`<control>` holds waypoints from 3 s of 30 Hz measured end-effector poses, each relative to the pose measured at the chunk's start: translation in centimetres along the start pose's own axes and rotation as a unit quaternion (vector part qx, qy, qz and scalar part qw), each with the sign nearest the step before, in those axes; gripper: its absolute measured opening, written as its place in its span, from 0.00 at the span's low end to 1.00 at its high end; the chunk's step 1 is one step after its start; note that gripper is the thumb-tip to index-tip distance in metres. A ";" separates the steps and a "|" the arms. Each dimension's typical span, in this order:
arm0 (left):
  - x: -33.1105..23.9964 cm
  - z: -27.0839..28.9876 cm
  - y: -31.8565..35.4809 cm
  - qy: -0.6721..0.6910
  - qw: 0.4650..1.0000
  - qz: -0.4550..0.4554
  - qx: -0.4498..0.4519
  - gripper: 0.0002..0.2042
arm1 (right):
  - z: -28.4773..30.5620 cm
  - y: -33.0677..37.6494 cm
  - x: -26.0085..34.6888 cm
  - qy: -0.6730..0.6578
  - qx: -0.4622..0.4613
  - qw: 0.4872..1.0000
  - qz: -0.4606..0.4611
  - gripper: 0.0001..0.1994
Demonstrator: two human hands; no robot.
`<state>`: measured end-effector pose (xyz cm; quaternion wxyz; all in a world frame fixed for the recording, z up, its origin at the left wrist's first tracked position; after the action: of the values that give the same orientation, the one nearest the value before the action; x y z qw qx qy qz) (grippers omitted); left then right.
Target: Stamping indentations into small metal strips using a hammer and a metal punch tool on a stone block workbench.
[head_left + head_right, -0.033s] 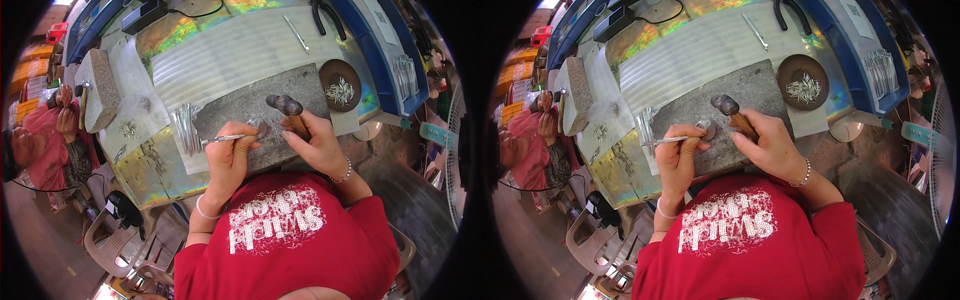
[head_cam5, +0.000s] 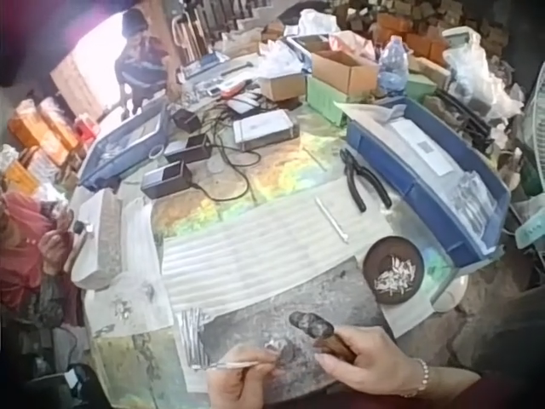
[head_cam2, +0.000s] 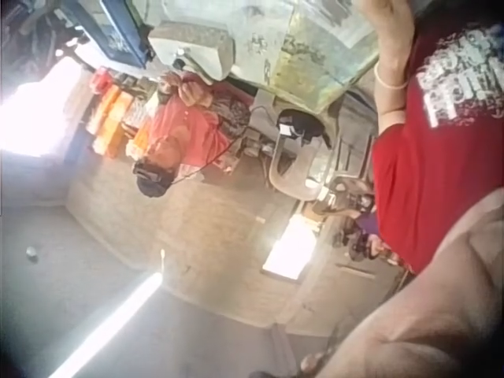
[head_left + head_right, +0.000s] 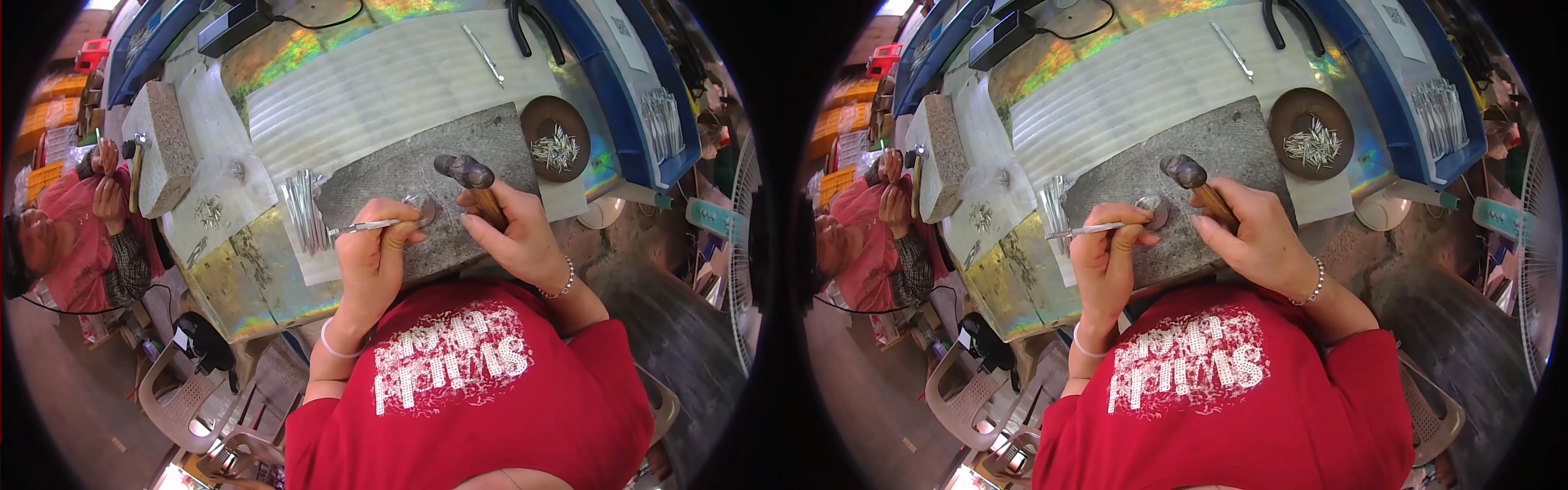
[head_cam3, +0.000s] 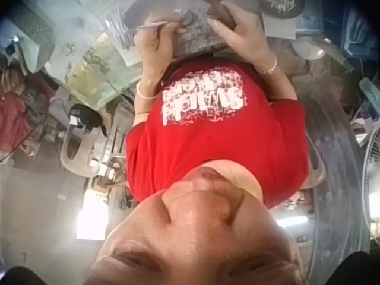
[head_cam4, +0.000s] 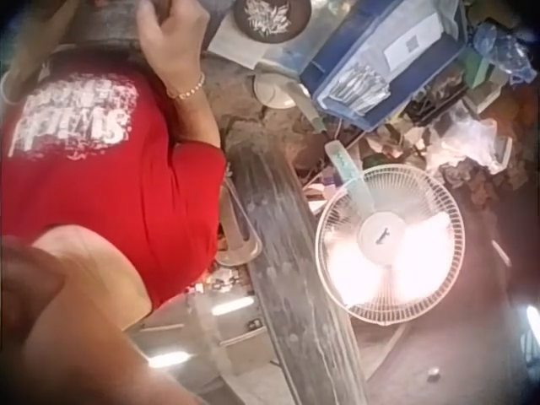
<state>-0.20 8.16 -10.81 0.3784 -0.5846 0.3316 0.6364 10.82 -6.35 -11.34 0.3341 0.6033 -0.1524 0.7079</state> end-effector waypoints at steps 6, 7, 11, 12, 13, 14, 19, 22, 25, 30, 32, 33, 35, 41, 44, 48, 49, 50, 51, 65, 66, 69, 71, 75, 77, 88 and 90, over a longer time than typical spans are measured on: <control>0.0 -0.1 0.0 -0.024 1.000 -0.009 0.005 0.03 | 0.0 0.0 0.0 0.000 -0.007 1.000 0.024 0.13; -0.1 -0.1 -0.1 -0.023 1.000 -0.009 0.007 0.03 | 0.0 0.0 0.0 0.003 -0.004 1.000 0.021 0.13; -0.3 -0.1 -0.1 -0.046 0.999 -0.025 0.009 0.03 | -0.1 0.0 0.0 0.010 -0.006 1.000 0.026 0.14; -0.4 -0.1 -0.1 -0.055 0.998 -0.030 0.010 0.03 | -0.1 0.0 0.0 0.010 -0.006 1.000 0.025 0.14; -0.4 -0.2 -0.1 -0.055 0.998 -0.029 0.010 0.03 | -0.1 0.0 0.0 0.009 -0.012 0.999 0.032 0.14; -0.4 -0.2 -0.1 -0.054 0.998 -0.029 0.006 0.03 | -0.1 0.1 0.0 0.007 -0.017 0.999 0.037 0.14; -0.5 -0.2 -0.2 -0.059 0.998 -0.028 0.003 0.03 | -0.1 0.0 0.2 0.010 -0.009 0.999 0.030 0.14; -0.6 -0.3 -0.2 -0.070 0.997 -0.031 -0.001 0.03 | -0.2 0.1 0.1 0.009 -0.008 1.000 0.028 0.14; -0.6 -0.4 -0.1 -0.078 0.996 -0.031 0.001 0.03 | -0.2 0.1 -0.1 0.011 -0.016 0.999 0.035 0.14; -2.4 -1.3 0.1 -0.296 0.941 -0.159 0.046 0.09 | 0.1 0.2 0.3 0.035 0.026 0.999 0.024 0.16; -2.9 -1.5 0.3 -0.300 0.944 -0.133 0.042 0.15 | -0.5 0.6 1.1 -0.274 0.062 0.956 -0.090 0.14; -3.1 -1.6 0.3 -0.312 0.939 -0.137 0.054 0.15 | -0.4 0.6 1.7 -0.269 0.066 0.960 -0.024 0.16; -3.1 -1.7 0.2 -0.337 0.920 -0.190 0.059 0.14 | 0.3 1.1 3.2 -0.194 0.097 0.976 0.004 0.16; -2.7 -1.5 0.2 -0.333 0.905 -0.257 0.062 0.13 | -0.6 0.2 9.8 0.044 0.150 0.947 0.281 0.18; -4.0 -0.9 0.0 -0.257 0.946 -0.181 0.077 0.14 | -1.6 -0.1 11.3 0.126 0.137 0.924 0.333 0.12; -3.6 -0.6 0.2 -0.239 0.951 -0.180 0.078 0.14 | -2.3 0.0 11.5 0.175 0.117 0.914 0.346 0.10; -3.8 -0.6 0.2 -0.220 0.955 -0.182 0.083 0.15 | -2.3 0.2 11.7 0.181 0.119 0.912 0.349 0.10; -3.0 -0.6 0.4 -0.219 0.955 -0.185 0.075 0.15 | -2.4 0.4 11.8 0.201 0.118 0.908 0.349 0.10; -1.6 -0.8 0.9 -0.270 0.934 -0.226 0.069 0.15 | -2.4 0.6 11.9 0.221 0.116 0.903 0.348 0.10; -2.1 -0.5 0.2 -0.287 0.930 -0.227 0.021 0.09 | 2.5 4.4 14.1 0.268 0.133 0.925 0.232 0.28; -2.2 -0.5 0.2 -0.285 0.931 -0.229 0.024 0.09 | 2.5 4.4 14.1 0.269 0.130 0.926 0.230 0.28; -2.1 -0.6 0.0 -0.278 0.935 -0.220 0.029 0.08 | 2.4 4.3 14.0 0.305 0.137 0.912 0.239 0.29; -1.8 -0.6 0.1 -0.275 0.934 -0.227 0.030 0.08 | 2.2 4.4 14.1 0.287 0.133 0.906 0.279 0.30; -1.6 -0.6 0.2 -0.308 0.932 -0.186 0.048 0.10 | 2.2 4.4 13.9 0.284 0.135 0.900 0.304 0.31; -1.8 -0.6 0.2 -0.298 0.933 -0.198 0.041 0.10 | 2.0 4.4 13.6 0.296 0.163 0.900 0.276 0.31; -1.7 -0.6 0.3 -0.307 0.931 -0.192 0.050 0.13 | 2.1 4.9 13.8 0.284 0.139 0.898 0.307 0.30; -1.7 -0.6 0.3 -0.307 0.931 -0.192 0.051 0.13 | 2.0 5.0 13.7 0.288 0.143 0.897 0.305 0.29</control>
<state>-0.13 7.36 -9.14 0.6065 -0.3932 0.1126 0.6819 8.38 -7.30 3.12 0.0412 0.3385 -0.1232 0.9320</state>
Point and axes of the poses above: each hand's wrist, its own y-axis away from the middle knuckle, its own z-axis out of the back of the hand, x = y × z, the point moved 5 cm from there along -y, towards the middle knuckle
